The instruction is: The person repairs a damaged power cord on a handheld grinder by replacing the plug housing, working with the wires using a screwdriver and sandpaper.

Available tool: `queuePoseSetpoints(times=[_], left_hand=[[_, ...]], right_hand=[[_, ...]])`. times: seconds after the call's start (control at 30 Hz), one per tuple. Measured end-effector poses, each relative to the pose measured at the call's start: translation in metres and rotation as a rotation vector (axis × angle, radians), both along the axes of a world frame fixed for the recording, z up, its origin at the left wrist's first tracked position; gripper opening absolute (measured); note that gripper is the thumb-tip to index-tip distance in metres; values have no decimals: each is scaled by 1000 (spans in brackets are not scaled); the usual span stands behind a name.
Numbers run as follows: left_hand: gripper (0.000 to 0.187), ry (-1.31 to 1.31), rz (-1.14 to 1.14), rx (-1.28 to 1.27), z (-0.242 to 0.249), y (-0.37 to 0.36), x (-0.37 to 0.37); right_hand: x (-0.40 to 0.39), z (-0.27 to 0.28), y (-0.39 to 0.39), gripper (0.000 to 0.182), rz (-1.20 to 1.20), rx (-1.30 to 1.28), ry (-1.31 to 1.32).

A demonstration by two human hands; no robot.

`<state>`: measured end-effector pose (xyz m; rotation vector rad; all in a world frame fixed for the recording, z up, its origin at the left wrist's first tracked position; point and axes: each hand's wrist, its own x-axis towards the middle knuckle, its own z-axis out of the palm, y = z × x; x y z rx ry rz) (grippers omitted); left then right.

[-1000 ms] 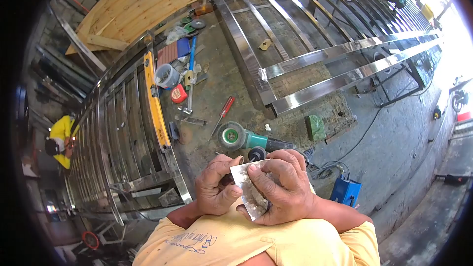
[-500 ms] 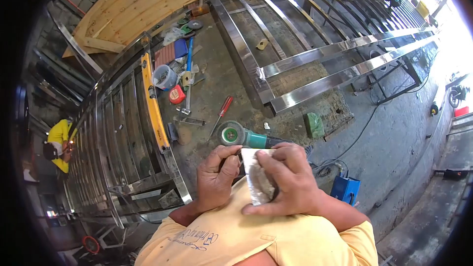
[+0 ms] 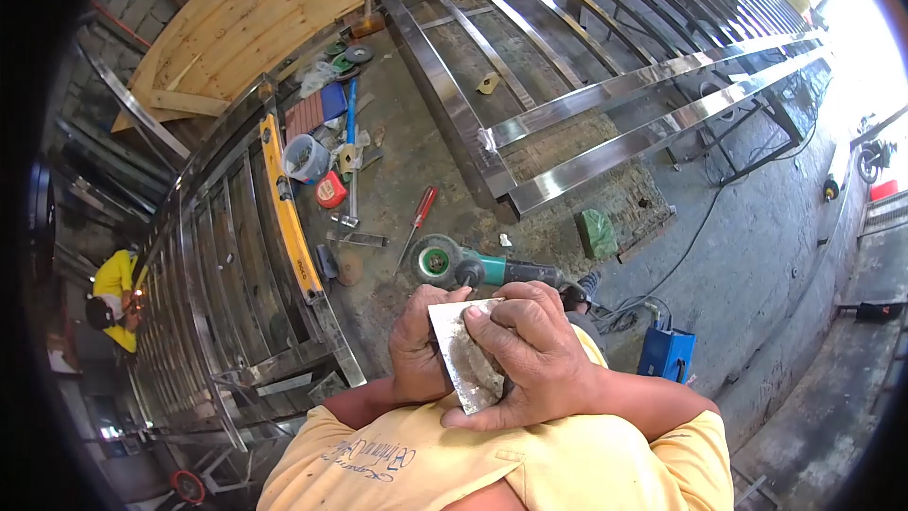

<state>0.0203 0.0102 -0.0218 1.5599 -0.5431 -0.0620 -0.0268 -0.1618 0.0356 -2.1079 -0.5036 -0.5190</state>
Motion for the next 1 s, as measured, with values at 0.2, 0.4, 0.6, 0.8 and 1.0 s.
queuePoseSetpoints(times=[0.2, 0.4, 0.6, 0.8, 1.0], left_hand=[[27, -106, -68, -24, 11, 2, 11], [33, -202, -107, 4, 25, 9, 16], [34, -181, -108, 12, 26, 9, 15], [19, -96, -100, 21, 29, 16, 12], [14, -112, -133, -5, 40, 16, 11]], right_hand=[[2, 2, 1, 92, 28, 60, -35], [1, 2, 2, 89, -2, 36, -62], [2, 4, -2, 88, -19, -4, -66], [-1, 1, -5, 89, -40, -18, -57], [-5, -8, -9, 88, -204, -104, -75]])
